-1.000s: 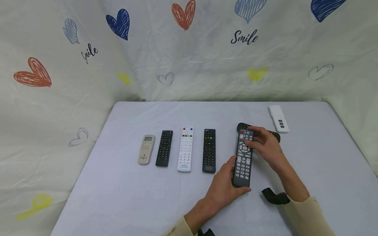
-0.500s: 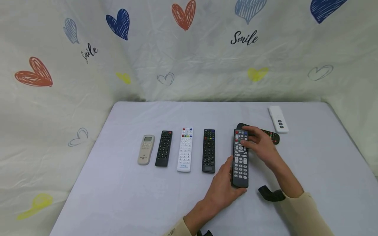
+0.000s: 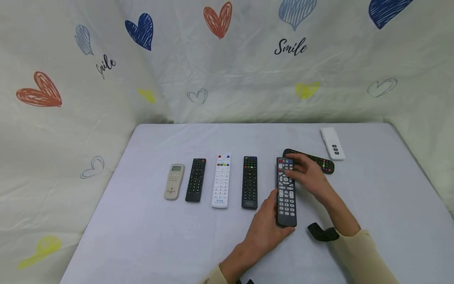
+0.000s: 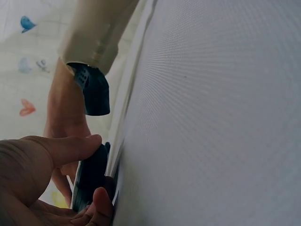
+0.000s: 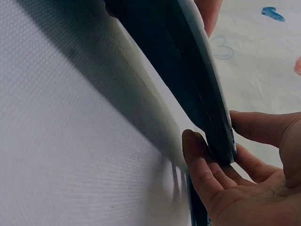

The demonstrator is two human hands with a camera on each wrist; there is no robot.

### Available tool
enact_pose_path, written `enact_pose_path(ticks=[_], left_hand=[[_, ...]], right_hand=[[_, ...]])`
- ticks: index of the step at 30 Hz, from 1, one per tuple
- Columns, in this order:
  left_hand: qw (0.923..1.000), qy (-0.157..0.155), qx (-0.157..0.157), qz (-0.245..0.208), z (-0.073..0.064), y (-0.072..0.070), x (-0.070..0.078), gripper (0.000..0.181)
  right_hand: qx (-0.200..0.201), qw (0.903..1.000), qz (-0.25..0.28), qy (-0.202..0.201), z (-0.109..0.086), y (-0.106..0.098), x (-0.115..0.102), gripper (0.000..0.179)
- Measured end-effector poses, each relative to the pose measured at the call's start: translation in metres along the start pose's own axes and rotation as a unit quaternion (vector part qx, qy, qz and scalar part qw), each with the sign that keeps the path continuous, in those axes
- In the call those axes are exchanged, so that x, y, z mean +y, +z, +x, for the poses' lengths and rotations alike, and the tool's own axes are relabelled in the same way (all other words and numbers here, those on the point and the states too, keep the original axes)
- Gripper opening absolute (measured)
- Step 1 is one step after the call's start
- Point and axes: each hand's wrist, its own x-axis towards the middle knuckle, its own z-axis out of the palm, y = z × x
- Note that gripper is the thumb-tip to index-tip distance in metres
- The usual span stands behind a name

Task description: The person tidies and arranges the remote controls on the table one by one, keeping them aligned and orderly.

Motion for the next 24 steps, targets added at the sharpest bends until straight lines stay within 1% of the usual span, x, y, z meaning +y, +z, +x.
enact_pose_path(ticks=[5, 14, 18, 24], left_hand=[[1.0000, 0.004, 0.005, 0.005, -0.0009, -0.0003, -0.0006, 0.110], [0.9998, 0.006, 0.001, -0.019, -0.0008, -0.0008, -0.0029, 0.109], [0.9998, 0.002, 0.000, -0.020, -0.0005, -0.0008, -0.0027, 0.109], [0.9998, -0.006, 0.002, -0.017, 0.0007, -0.0008, -0.0002, 0.109]], right_hand=[[-0.001, 1.0000, -0.005, -0.006, 0.0025, 0.0013, 0.0023, 0.060], [0.003, 0.9996, -0.028, -0.002, 0.0045, 0.0044, 0.0047, 0.060], [0.000, 0.9995, -0.030, -0.004, 0.0049, 0.0047, 0.0044, 0.061], [0.002, 0.9989, -0.048, 0.000, 0.0067, 0.0051, 0.0027, 0.062]])
